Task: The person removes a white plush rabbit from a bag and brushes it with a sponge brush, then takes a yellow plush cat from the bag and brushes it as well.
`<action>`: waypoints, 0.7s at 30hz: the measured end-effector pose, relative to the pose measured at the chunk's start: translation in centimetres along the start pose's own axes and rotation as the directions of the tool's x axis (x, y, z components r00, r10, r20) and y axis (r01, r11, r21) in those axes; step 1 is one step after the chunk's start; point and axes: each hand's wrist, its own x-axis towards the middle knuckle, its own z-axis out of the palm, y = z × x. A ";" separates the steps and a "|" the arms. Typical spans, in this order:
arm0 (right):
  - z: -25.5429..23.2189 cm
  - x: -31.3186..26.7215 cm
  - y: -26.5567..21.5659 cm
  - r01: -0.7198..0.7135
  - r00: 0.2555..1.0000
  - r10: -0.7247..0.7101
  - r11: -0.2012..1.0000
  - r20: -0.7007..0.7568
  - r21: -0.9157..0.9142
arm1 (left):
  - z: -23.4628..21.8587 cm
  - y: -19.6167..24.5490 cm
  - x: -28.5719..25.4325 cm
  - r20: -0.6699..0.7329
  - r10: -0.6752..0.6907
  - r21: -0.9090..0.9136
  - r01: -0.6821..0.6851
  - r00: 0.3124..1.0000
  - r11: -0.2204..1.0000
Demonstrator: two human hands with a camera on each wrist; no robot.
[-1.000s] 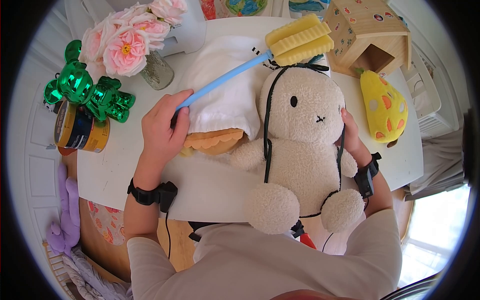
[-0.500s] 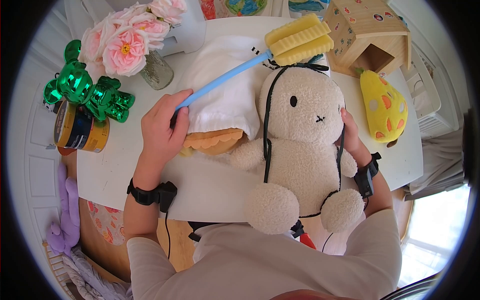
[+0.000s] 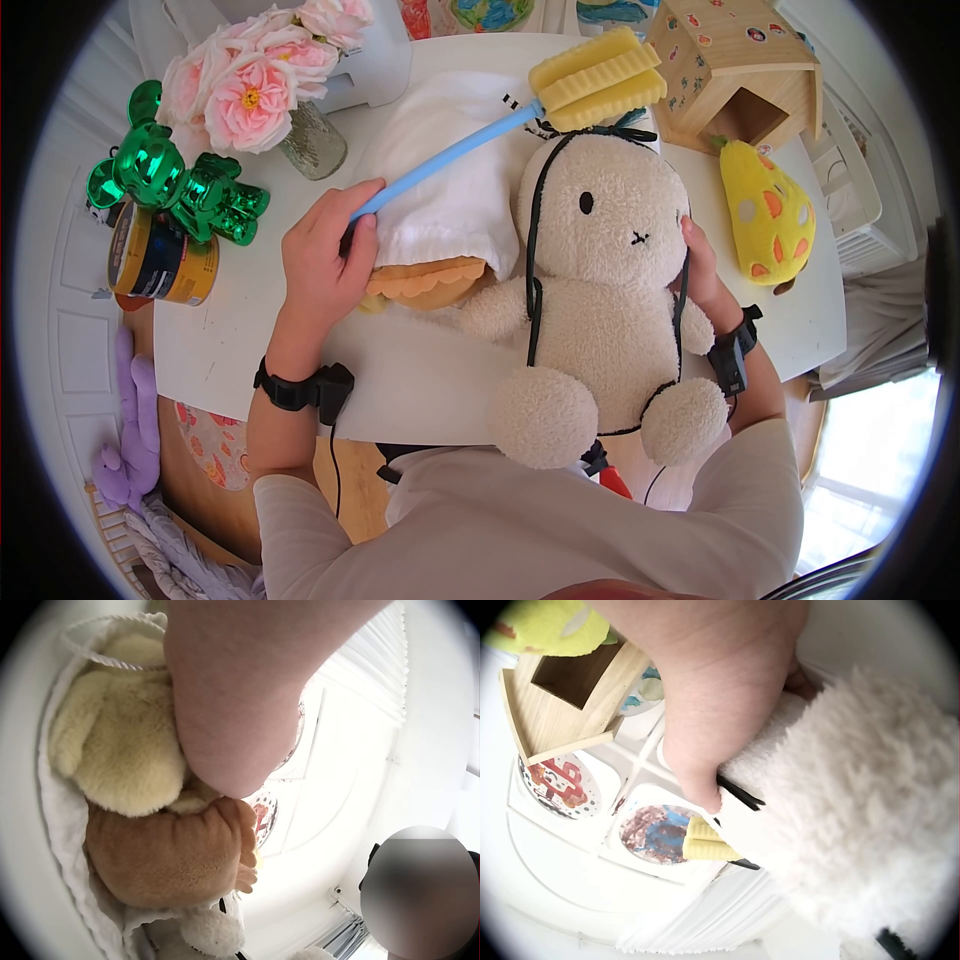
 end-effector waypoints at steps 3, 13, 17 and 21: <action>0.0 0.0 0.0 -0.007 1.000 0.007 1.000 0.005 0.010 | 0.0 0.0 0.0 -0.002 0.003 0.000 -0.003 1.000 1.000; -0.3 0.0 0.2 -0.004 1.000 0.004 1.000 0.005 0.004 | 0.0 0.0 0.0 -0.001 0.000 -0.003 0.000 1.000 1.000; -0.3 0.0 0.1 -0.006 1.000 0.006 1.000 0.012 0.005 | -0.3 0.2 -0.1 0.053 -0.052 -0.011 0.053 0.997 0.999; -0.2 0.0 0.1 -0.003 1.000 0.003 1.000 0.016 0.021 | -0.2 0.2 0.0 0.022 -0.017 0.004 0.017 1.000 1.000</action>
